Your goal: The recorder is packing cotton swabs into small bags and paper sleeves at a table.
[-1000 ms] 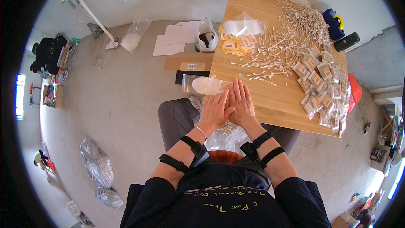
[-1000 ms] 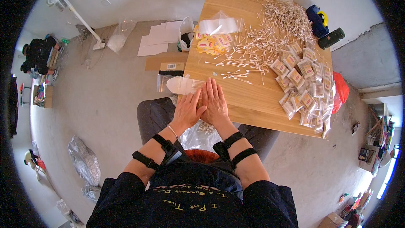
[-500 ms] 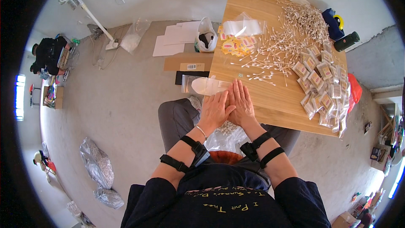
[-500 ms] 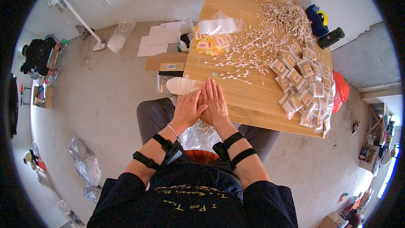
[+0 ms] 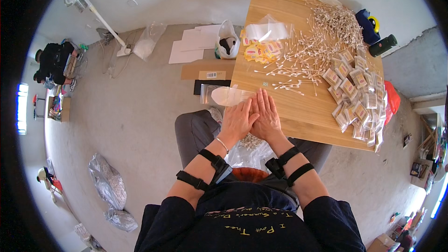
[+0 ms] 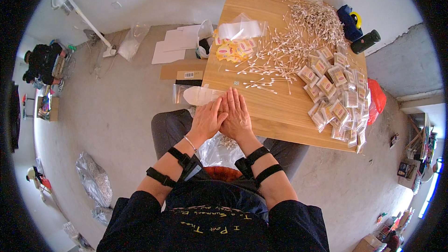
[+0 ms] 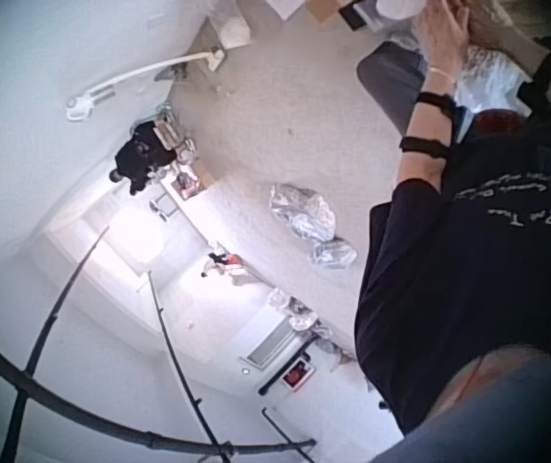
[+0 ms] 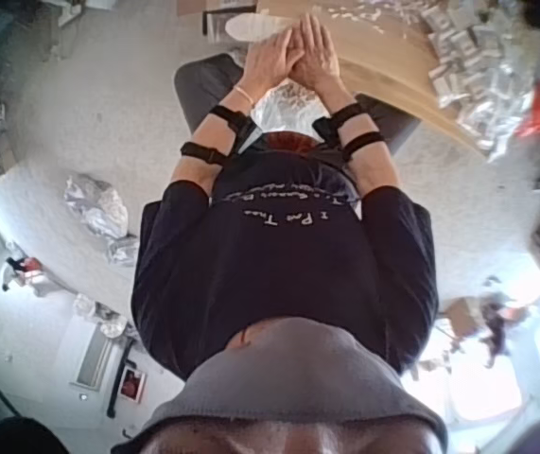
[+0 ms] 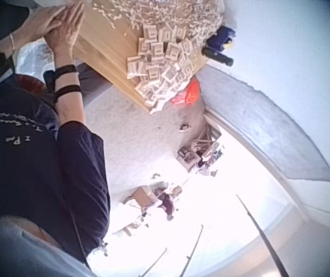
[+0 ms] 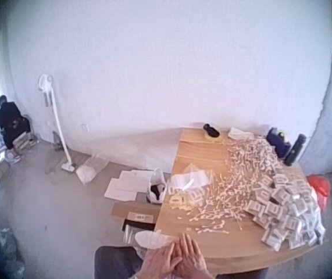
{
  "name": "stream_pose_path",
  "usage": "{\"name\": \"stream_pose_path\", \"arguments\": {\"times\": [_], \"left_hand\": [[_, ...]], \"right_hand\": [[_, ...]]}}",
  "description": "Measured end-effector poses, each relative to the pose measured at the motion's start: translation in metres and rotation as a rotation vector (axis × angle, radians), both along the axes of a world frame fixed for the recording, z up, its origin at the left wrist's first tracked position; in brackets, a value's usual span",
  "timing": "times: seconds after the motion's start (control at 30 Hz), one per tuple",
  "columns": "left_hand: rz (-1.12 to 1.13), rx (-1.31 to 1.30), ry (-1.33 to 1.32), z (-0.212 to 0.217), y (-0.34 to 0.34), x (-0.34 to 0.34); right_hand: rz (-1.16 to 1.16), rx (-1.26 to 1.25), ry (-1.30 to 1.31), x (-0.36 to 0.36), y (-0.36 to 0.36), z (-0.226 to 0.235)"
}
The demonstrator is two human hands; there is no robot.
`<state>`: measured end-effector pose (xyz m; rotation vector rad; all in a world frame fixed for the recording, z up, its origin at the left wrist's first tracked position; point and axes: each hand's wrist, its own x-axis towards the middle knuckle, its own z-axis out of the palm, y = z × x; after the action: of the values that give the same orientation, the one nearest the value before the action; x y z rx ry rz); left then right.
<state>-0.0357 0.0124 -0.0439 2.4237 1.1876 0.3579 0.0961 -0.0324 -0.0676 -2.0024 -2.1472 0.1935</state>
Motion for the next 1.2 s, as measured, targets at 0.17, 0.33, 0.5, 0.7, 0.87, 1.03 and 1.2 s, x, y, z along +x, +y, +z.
{"name": "stream_pose_path", "arguments": {"times": [0.17,0.33,0.5,0.7,0.87,1.03,1.2], "left_hand": [[-0.01,0.027,-0.088,-0.008,0.005,-0.002],[-0.067,-0.024,0.001,-0.006,0.014,-0.002],[-0.074,-0.019,-0.004,-0.003,0.014,-0.001],[-0.059,-0.058,-0.004,-0.003,0.016,-0.002],[0.018,-0.226,0.019,0.007,0.016,0.0],[0.146,-0.163,-0.302,0.0,0.01,-0.018],[0.275,-0.355,-0.907,-0.016,0.0,-0.024]], "right_hand": [[-0.002,-0.03,-0.054,-0.001,0.0,0.005],[0.006,-0.014,0.009,0.0,0.0,0.008],[0.017,-0.026,0.014,0.001,-0.001,0.008],[0.029,-0.027,0.03,0.0,-0.004,0.008],[0.021,0.017,0.081,-0.002,-0.008,0.006],[0.008,0.003,0.073,-0.005,-0.01,0.006],[0.0,-0.027,0.041,-0.007,-0.009,0.009]]}}
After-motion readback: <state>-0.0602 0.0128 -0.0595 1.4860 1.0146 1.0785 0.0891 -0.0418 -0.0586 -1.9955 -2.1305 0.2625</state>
